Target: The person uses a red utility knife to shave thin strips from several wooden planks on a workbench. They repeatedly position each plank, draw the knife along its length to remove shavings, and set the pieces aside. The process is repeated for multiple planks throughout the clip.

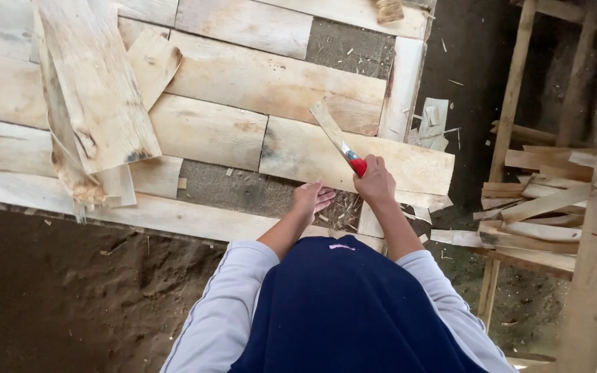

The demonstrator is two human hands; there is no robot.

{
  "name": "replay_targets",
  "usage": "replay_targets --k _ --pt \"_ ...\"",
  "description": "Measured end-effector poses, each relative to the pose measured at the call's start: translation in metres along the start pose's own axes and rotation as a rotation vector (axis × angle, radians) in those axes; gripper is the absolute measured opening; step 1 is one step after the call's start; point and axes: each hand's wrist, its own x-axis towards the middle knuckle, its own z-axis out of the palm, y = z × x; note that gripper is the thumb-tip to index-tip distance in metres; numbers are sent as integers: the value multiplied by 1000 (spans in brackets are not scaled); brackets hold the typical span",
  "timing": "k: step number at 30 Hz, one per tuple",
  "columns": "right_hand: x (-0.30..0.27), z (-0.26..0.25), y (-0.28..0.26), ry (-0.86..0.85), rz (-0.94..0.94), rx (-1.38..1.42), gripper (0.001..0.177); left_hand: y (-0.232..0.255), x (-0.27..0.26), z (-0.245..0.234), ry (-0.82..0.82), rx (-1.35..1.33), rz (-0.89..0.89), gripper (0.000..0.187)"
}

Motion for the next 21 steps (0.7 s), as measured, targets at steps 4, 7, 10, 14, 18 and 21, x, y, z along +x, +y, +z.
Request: replay_targets --k 4,7,10,14,18,21 --pt "4 4 1 -5 24 6 38 -10 20 -14 -6 77 -73 56" --pt "8 2 3 1 34 26 39 -5 28 -15 -12 201 -125 56" --pt "8 5 6 15 61 75 41 2 37 -7 48 521 -11 39" --pt "4 -1 4 91 119 171 43 24 38 4 71 1507 876 34" --pt "-14 -18 -1 96 271 263 50 64 3 23 -33 1960 947 62" --pt "-31 -29 -14 82 379 358 63 81 -6 35 -142 2074 764 65"
